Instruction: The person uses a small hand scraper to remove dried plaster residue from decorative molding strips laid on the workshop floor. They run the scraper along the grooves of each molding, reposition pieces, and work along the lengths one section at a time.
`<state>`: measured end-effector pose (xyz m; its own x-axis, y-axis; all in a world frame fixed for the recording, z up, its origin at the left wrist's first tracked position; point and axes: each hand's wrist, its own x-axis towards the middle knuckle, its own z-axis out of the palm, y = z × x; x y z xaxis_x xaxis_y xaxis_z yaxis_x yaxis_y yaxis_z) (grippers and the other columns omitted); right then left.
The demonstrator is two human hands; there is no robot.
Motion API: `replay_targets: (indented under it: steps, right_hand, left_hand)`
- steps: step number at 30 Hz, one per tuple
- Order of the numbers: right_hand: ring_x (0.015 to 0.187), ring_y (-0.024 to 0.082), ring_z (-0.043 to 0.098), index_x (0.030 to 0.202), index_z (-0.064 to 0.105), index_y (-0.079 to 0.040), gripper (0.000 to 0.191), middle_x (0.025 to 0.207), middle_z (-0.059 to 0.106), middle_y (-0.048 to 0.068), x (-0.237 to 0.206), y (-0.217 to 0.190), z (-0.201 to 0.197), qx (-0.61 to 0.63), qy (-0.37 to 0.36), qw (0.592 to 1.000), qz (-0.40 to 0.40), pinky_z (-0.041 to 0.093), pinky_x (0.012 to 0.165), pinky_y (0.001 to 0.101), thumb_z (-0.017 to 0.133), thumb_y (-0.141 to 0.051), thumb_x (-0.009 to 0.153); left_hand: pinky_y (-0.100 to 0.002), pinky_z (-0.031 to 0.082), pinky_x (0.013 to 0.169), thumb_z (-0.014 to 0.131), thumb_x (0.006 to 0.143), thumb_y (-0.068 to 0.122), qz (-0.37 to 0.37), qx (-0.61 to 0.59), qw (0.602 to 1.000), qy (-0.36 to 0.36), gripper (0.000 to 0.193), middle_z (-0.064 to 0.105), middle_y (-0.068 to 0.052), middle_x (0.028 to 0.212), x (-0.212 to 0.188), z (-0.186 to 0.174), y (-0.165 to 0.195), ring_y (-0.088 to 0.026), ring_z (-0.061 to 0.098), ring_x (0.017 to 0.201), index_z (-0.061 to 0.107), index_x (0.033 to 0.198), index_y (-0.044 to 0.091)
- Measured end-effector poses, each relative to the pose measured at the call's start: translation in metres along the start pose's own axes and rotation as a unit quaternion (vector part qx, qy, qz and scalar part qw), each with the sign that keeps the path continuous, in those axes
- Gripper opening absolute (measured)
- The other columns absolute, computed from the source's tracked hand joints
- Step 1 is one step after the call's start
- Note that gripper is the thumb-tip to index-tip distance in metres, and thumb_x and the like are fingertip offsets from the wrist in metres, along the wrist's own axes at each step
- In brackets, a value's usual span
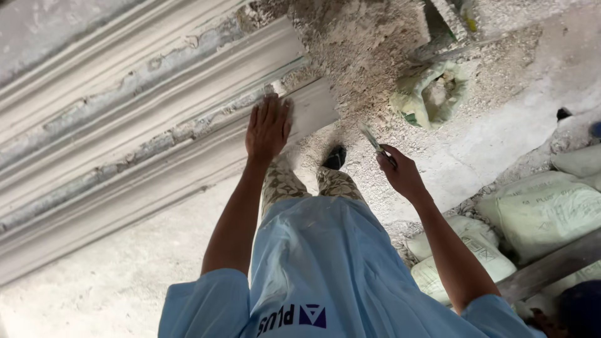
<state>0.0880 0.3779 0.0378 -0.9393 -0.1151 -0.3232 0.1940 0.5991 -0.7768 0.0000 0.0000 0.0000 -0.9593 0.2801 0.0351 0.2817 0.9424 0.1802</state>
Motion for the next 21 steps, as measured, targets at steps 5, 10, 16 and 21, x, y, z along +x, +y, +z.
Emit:
replay_targets:
  steps: [5, 10, 16, 21]
  right_hand:
    - [0.075, 0.023, 0.075, 0.136, 0.062, -0.006, 0.037, 0.093, 0.076, 0.016, 0.052, -0.018, 0.025, -0.043, -0.073, 0.995, -0.055, 0.058, 0.066, 0.0359, 0.062, -0.026, 0.105]
    - [0.075, 0.028, 0.076, 0.131, 0.064, -0.005, 0.037, 0.091, 0.076, 0.017, 0.057, -0.027, 0.004, -0.083, -0.079, 0.986, -0.119, 0.058, 0.066, 0.0375, 0.064, -0.029, 0.103]
    - [0.072, 0.028, 0.074, 0.135, 0.062, -0.004, 0.038, 0.088, 0.075, 0.016, 0.068, -0.035, 0.015, -0.064, -0.089, 0.988, -0.111, 0.057, 0.064, 0.039, 0.061, -0.027, 0.105]
    - [0.076, 0.031, 0.074, 0.135, 0.064, -0.005, 0.036, 0.092, 0.075, 0.019, 0.059, -0.035, 0.021, -0.07, -0.078, 0.985, -0.135, 0.057, 0.065, 0.0395, 0.061, -0.026, 0.105]
  left_hand:
    - [-0.051, 0.028, 0.125, 0.036, 0.113, 0.037, -0.003, 0.03, 0.999, 0.014, 0.051, 0.041, -0.017, 0.162, -0.009, -0.009, -0.002, -0.033, 0.036, 0.153, 0.043, 0.161, 0.018]
    - [-0.051, 0.029, 0.125, 0.036, 0.114, 0.037, -0.021, 0.038, 0.999, 0.03, 0.05, 0.042, -0.016, 0.163, -0.017, -0.015, 0.006, -0.032, 0.036, 0.153, 0.045, 0.16, 0.019]
    - [-0.05, 0.027, 0.125, 0.037, 0.113, 0.038, -0.026, 0.041, 0.998, 0.026, 0.051, 0.04, -0.015, 0.164, -0.022, -0.017, 0.01, -0.032, 0.035, 0.153, 0.044, 0.161, 0.02]
    - [-0.05, 0.026, 0.126, 0.038, 0.113, 0.038, -0.033, 0.043, 0.998, 0.009, 0.051, 0.038, -0.013, 0.166, -0.027, -0.022, 0.01, -0.031, 0.033, 0.155, 0.044, 0.161, 0.021]
